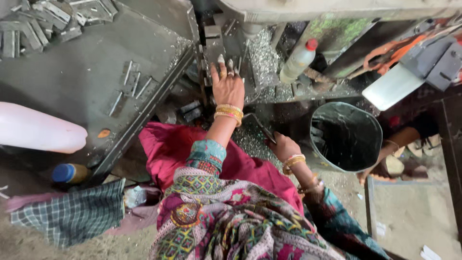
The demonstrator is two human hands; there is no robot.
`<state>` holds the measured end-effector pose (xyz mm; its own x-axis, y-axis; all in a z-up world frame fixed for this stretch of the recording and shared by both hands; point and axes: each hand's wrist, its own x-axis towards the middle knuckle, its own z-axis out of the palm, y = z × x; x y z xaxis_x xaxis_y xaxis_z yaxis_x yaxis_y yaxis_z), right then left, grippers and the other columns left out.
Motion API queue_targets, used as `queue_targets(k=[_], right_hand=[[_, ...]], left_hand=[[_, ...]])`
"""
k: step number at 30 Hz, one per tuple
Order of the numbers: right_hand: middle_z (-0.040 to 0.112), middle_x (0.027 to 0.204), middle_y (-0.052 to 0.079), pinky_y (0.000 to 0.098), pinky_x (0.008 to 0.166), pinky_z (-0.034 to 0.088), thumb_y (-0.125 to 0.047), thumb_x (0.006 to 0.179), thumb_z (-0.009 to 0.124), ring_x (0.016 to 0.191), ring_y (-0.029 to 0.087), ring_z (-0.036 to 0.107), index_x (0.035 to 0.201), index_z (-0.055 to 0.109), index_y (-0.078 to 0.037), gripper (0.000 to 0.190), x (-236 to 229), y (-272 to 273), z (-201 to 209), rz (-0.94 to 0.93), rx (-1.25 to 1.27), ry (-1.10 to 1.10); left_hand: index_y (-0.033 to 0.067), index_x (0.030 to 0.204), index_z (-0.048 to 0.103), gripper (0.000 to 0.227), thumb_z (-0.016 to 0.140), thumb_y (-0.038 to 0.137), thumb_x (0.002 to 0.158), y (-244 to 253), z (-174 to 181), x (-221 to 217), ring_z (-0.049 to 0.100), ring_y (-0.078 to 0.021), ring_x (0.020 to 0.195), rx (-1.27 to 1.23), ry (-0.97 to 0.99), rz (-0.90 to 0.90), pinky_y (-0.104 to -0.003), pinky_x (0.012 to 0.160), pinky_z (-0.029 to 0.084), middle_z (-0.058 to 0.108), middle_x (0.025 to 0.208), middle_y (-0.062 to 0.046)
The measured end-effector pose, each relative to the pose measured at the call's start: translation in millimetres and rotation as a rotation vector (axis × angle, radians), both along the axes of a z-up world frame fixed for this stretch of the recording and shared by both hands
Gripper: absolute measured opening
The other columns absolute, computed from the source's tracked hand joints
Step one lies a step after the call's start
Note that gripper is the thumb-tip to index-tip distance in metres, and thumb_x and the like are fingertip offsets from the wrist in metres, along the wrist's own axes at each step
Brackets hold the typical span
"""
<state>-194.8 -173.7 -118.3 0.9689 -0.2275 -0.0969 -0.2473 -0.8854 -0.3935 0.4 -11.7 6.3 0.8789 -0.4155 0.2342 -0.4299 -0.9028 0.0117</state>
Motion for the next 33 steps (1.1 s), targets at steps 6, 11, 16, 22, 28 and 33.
queue_targets(k=[6, 11, 16, 22, 28, 33], right_hand=[[0.072, 0.088, 0.021, 0.0552, 0.070, 0.055, -0.044, 0.093, 0.066, 0.083, 0.043, 0.070, 0.106, 0.064, -0.010, 0.037, 4.8, -8.0, -22.1, -0.018, -0.058, 0.051], [0.073, 0.086, 0.021, 0.0548, 0.070, 0.055, -0.048, 0.094, 0.066, 0.082, 0.044, 0.070, 0.100, 0.066, -0.009, 0.039, 5.3, 8.8, -21.9, -0.023, 0.045, -0.059], [0.073, 0.087, 0.020, 0.0514, 0.071, 0.059, -0.050, 0.096, 0.060, 0.081, 0.040, 0.074, 0.105, 0.065, -0.010, 0.042, 20.6, -10.2, 10.8, -0.116, 0.038, 0.277], [0.073, 0.089, 0.023, 0.0554, 0.073, 0.055, -0.046, 0.090, 0.065, 0.084, 0.045, 0.070, 0.111, 0.067, -0.009, 0.042, -1.9, 12.5, 7.3, -0.079, 0.122, 0.011], [0.073, 0.087, 0.020, 0.0522, 0.074, 0.058, -0.053, 0.093, 0.064, 0.083, 0.041, 0.073, 0.104, 0.068, -0.010, 0.044, 15.3, -5.7, 5.8, -0.112, 0.047, 0.274], [0.074, 0.086, 0.021, 0.0538, 0.074, 0.055, -0.051, 0.093, 0.065, 0.082, 0.044, 0.071, 0.099, 0.068, -0.009, 0.043, 6.8, 7.0, -15.3, -0.120, 0.110, 0.083]], left_hand=[[0.0042, 0.115, 0.076, 0.033, 0.049, 0.019, 0.102, -4.7, -1.6, 9.2, 0.044, -0.0319, 0.145, 0.049, -0.062, 0.015, -0.056, 0.123, 0.013, 0.069, 0.134, -0.015], [0.0029, 0.129, 0.073, 0.042, 0.048, 0.018, 0.098, 5.3, -14.1, 18.2, 0.044, -0.0318, 0.143, -0.179, -0.267, -0.031, -0.059, 0.121, 0.017, 0.064, 0.140, -0.010], [0.0045, 0.130, 0.069, 0.038, 0.045, 0.017, 0.104, -5.3, -18.9, 36.7, 0.040, -0.0308, 0.149, -0.042, -0.109, 0.029, -0.056, 0.125, 0.017, 0.061, 0.148, -0.011], [0.0049, 0.136, 0.064, 0.046, 0.043, 0.016, 0.097, -13.3, -23.6, 33.4, 0.033, -0.0309, 0.149, -0.085, -0.132, 0.025, -0.060, 0.119, 0.012, 0.052, 0.153, -0.009], [0.0101, 0.139, 0.062, 0.045, 0.040, 0.014, 0.100, -11.1, -8.2, 55.2, 0.027, -0.0309, 0.152, -0.009, 0.084, 0.041, -0.062, 0.122, 0.005, 0.045, 0.159, -0.005], [0.0091, 0.140, 0.063, 0.043, 0.041, 0.016, 0.103, -22.4, 0.2, 54.9, 0.026, -0.0300, 0.154, 0.021, 0.069, 0.056, -0.062, 0.124, 0.005, 0.047, 0.159, -0.005]])
